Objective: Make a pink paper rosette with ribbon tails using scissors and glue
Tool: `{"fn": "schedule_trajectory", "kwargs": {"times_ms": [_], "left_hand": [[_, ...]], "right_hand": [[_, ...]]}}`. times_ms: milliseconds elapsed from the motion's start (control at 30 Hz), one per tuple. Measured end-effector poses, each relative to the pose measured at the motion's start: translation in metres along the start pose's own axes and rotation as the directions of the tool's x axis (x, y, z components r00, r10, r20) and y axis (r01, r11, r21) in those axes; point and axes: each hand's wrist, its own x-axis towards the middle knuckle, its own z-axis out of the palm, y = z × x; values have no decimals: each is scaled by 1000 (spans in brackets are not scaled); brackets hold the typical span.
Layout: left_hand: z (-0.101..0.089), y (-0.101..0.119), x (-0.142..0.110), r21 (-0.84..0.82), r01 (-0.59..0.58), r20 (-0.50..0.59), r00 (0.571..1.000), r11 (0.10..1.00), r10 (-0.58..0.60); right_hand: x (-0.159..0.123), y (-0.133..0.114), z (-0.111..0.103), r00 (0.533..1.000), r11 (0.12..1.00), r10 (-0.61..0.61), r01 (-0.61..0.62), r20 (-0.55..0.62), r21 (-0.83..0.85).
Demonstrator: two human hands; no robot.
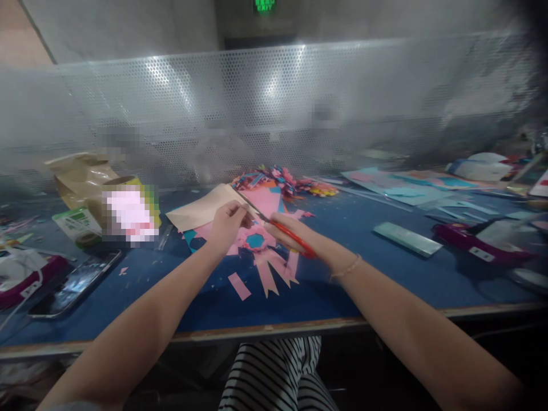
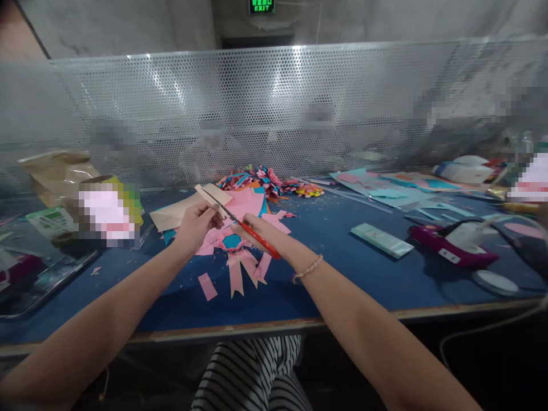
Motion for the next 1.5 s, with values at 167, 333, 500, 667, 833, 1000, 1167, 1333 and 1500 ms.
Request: {"fn": "schedule_trajectory", "kwargs": {"times_ms": [167, 333, 500, 667, 833, 1000, 1167, 1333, 1500], "left_hand": [[0, -2, 0, 0, -1, 6, 1000, 1000, 1], [-1, -1, 1, -6, -1, 8, 1000, 1000, 1], [-1, -2, 1, -25, 18, 12, 1000, 1000, -17], [0, -2, -1, -11, 45, 62, 997, 999, -44], [2, -1, -4, 35, 64, 111, 992, 997, -67], [2, -2, -4, 8, 81, 104, 991, 997, -82], [0, -4, -2, -24, 102, 113, 989, 994, -99], [-1, 1, -1, -129, 94, 55, 995, 987, -87], [-1, 7, 0, -143, 65, -47, 996, 988, -72]], "right_hand": [[5, 4, 2, 999, 998, 24, -26, -41, -53], [5, 0, 1, 996, 992, 67, -73, -63, -99], [4, -3, 1, 996, 994, 83, -85, -38, -65], [1, 1, 1, 999, 999, 30, -30, -27, -27], [0, 1, 2, 999, 999, -11, 10, -49, -32], [5, 3, 2, 996, 989, 45, -55, -74, -136], [6, 2, 1, 998, 985, 26, -36, -64, -169], [9, 7, 1, 997, 980, 21, -37, -81, -198], [13, 14, 3, 996, 985, 32, -46, -88, -166]]}}
